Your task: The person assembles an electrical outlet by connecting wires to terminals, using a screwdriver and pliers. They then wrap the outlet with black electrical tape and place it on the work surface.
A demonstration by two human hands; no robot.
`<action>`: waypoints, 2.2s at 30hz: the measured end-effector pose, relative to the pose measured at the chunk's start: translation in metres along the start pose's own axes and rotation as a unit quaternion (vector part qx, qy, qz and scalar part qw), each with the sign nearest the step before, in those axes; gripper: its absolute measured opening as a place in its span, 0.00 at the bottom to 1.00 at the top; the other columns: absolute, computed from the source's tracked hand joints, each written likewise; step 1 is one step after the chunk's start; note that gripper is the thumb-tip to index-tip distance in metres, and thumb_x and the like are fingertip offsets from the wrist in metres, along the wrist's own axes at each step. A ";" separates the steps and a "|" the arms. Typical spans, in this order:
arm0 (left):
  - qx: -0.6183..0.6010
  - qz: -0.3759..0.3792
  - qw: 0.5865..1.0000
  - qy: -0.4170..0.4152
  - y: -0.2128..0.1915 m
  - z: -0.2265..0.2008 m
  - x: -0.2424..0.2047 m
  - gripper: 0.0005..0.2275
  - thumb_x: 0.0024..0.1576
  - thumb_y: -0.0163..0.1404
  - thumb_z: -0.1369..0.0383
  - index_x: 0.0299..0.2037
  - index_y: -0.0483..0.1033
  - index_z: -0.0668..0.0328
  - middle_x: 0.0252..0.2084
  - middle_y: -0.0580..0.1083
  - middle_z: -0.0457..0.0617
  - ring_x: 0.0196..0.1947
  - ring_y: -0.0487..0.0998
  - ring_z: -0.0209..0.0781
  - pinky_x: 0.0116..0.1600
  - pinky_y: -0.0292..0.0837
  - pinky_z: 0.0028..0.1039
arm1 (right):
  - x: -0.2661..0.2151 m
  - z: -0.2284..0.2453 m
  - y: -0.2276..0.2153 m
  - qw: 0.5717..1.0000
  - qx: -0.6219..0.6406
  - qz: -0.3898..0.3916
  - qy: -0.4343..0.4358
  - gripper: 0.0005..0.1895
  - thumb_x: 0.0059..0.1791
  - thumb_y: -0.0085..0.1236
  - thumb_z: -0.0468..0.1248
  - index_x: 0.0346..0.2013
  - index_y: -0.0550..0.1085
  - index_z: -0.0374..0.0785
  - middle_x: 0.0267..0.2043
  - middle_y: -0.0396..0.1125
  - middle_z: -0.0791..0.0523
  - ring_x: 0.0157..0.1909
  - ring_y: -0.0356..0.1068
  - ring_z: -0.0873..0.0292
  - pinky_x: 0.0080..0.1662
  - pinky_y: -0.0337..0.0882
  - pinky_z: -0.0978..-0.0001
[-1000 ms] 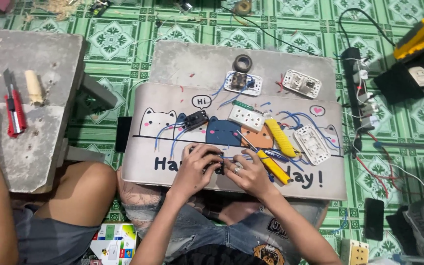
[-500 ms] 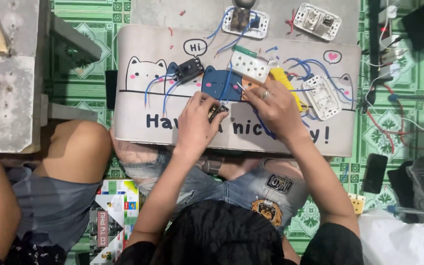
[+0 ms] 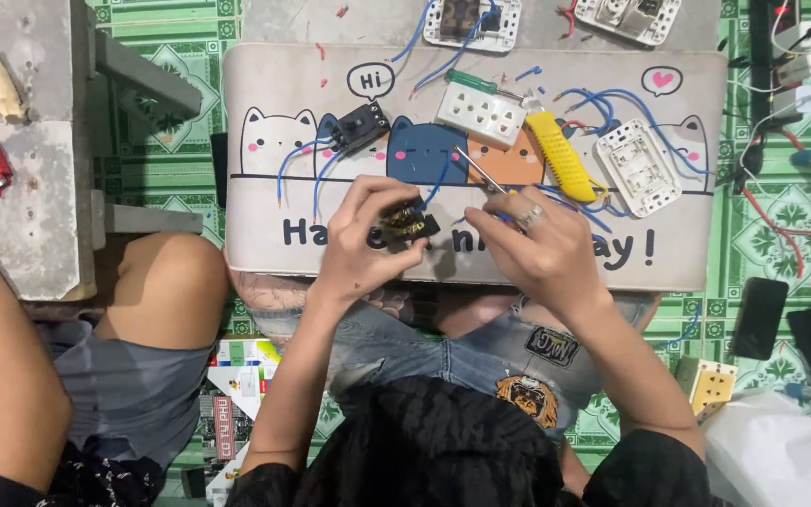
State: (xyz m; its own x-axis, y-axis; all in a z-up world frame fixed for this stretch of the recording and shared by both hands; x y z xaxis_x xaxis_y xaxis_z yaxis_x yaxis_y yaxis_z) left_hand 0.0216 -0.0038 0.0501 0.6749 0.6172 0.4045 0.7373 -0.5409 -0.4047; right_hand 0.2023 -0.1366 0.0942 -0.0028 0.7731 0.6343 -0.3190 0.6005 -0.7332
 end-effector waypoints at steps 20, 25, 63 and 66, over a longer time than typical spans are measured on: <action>0.008 -0.193 0.936 0.294 0.017 0.007 -0.010 0.14 0.46 0.65 0.80 0.43 0.83 0.64 0.41 0.79 0.62 0.37 0.83 0.62 0.42 0.82 0.54 | 0.000 0.049 -0.002 0.981 -0.159 -0.001 -0.110 0.07 0.54 0.55 0.32 0.34 0.79 0.41 0.36 0.69 0.51 0.33 0.64 0.51 0.32 0.65 0.64; 0.040 -0.213 0.927 0.308 0.017 -0.001 -0.007 0.15 0.44 0.62 0.81 0.42 0.83 0.61 0.40 0.79 0.58 0.35 0.83 0.59 0.38 0.81 0.49 | -0.001 0.050 0.002 0.980 -0.169 0.001 -0.105 0.07 0.54 0.55 0.31 0.33 0.79 0.40 0.34 0.69 0.52 0.31 0.65 0.52 0.32 0.65 0.65; 0.116 -0.094 0.940 -0.306 0.036 0.012 -0.006 0.26 0.43 0.72 0.60 0.43 0.67 0.58 0.31 0.75 0.46 0.34 0.82 0.47 0.42 0.82 0.39 | 0.075 -0.021 0.150 0.909 -0.130 0.336 -0.208 0.05 0.40 0.70 0.34 0.23 0.80 0.48 0.23 0.75 0.57 0.29 0.76 0.57 0.43 0.70 0.61; 0.085 -0.112 0.951 -0.277 0.030 0.004 -0.011 0.33 0.44 0.71 0.64 0.55 0.63 0.61 0.45 0.76 0.60 0.47 0.79 0.65 0.51 0.77 0.54 | 0.077 -0.012 0.145 0.910 -0.129 0.353 -0.172 0.08 0.42 0.68 0.32 0.35 0.81 0.45 0.25 0.76 0.56 0.33 0.78 0.57 0.41 0.71 0.61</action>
State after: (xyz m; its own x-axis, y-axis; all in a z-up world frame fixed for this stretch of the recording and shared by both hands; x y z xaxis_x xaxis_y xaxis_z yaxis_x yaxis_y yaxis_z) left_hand 0.0361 -0.0246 0.0306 0.3468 0.9377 0.0217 0.8130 -0.2891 -0.5054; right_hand 0.1671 0.0128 0.0336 -0.4321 0.9018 -0.0118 0.1107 0.0401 -0.9930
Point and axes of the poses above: each hand's wrist, its own x-axis towards the middle knuckle, its own y-axis out of the palm, z = x × y, the point moved 2 cm from there along x, towards the middle knuckle
